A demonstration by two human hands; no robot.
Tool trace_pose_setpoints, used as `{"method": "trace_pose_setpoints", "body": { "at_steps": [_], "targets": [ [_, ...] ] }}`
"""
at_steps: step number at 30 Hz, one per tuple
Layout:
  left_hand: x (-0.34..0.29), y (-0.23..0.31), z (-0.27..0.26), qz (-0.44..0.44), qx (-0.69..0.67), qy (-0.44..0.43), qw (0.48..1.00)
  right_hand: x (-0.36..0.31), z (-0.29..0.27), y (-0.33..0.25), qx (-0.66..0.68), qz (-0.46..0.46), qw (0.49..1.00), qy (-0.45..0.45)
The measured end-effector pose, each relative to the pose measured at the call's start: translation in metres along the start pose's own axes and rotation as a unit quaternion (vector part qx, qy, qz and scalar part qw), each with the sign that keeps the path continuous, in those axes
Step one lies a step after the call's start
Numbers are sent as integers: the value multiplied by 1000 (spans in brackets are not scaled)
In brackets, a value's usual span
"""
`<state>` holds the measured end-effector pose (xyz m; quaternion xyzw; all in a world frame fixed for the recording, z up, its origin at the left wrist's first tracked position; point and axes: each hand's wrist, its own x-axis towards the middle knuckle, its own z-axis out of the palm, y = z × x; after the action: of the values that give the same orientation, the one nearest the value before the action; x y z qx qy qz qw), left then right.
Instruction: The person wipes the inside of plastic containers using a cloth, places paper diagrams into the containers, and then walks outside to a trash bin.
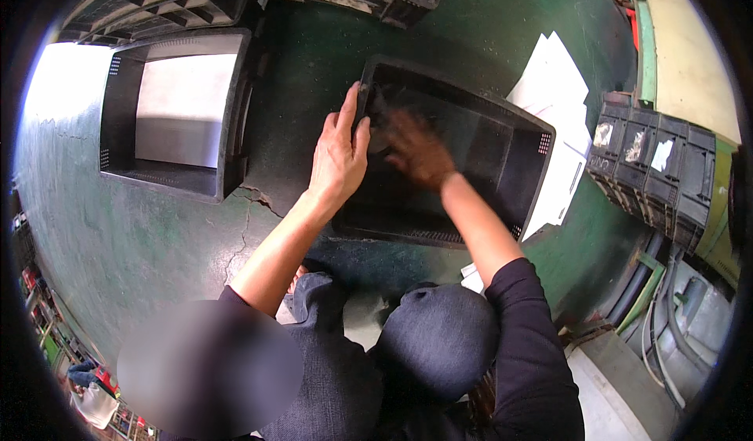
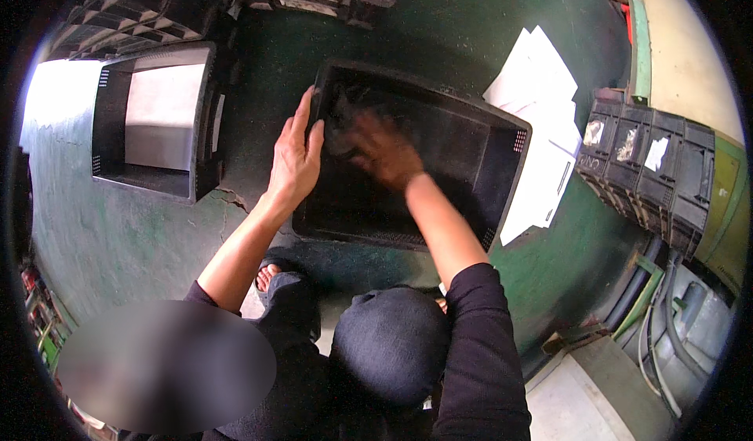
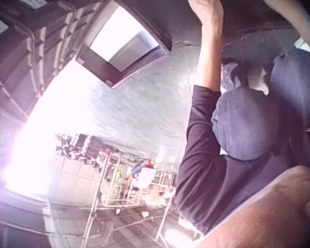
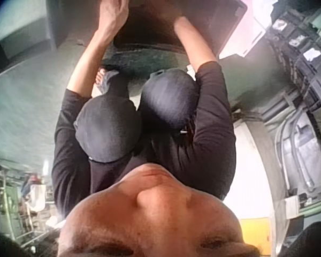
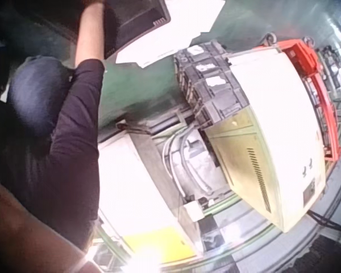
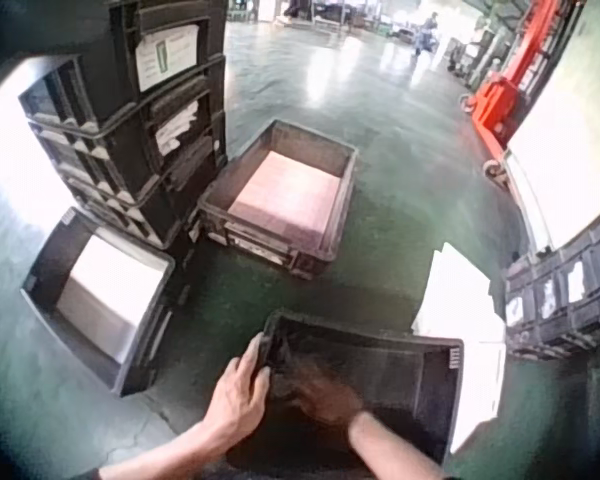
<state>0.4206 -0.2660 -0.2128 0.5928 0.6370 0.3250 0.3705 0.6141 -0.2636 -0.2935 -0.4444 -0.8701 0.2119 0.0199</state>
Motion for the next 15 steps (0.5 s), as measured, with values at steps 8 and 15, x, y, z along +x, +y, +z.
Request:
{"method": "trace_pose_setpoints", "body": {
  "at_steps": [8,15],
  "targets": [
    [-1,0,8,-28,9,-17,999,-81,-46,40,-261,262,929,-10],
    [-3,0,6,-5,-28,6,1000,-129,-53,14,-230,219,933,-166]
  ]
}}
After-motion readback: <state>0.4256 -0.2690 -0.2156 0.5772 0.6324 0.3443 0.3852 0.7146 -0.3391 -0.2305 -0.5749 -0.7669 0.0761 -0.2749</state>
